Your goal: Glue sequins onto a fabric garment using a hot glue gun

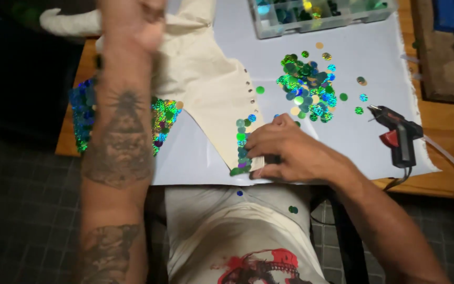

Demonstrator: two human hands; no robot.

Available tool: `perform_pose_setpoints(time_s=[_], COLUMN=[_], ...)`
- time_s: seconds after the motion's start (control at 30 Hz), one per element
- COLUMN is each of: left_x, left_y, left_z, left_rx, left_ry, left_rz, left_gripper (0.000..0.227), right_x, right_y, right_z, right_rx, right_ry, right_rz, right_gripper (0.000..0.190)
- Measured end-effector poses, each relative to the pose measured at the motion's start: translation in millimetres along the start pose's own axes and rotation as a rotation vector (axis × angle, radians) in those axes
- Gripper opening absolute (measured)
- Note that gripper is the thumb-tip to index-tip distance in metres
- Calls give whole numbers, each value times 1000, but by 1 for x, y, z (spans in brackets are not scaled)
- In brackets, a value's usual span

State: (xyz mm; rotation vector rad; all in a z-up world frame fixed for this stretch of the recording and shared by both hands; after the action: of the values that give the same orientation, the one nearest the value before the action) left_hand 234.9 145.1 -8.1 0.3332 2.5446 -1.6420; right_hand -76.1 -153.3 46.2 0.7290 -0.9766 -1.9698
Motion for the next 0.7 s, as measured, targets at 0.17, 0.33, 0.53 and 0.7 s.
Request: perform_pose_setpoints(time_s=[0.17, 0.33, 0.53, 0.7], left_x=[86, 90, 111, 100], left_y=[-126, -114, -141, -110], left_z=[67, 132, 147, 141], left_rx=[-518, -643, -870, -1082], left_ry=[-49, -67, -13, -144], left_rz=[-32, 168, 15, 24], left_gripper=[15, 20, 25, 23], right_x=[-15, -39, -67, -54], right_y=[35, 68, 37, 35], right_z=[14, 45, 28, 13], right_rx=[-19, 164, 499, 288], right_ry=[-11, 148, 80, 151], right_rz=[-149, -417, -410, -545], right_gripper=[46, 21, 29, 19])
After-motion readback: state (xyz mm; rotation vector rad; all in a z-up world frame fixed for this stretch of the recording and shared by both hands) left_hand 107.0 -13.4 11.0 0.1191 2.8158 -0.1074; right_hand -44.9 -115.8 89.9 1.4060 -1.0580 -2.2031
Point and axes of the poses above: each hand's wrist, its own x-axis away from the middle knuckle, its own y-axis out of the back of the hand, z = x × y, the point moved 2 cm from there along -x, towards the middle knuckle, and after that the axes turned 6 degrees about z, right-handed, at the moved point
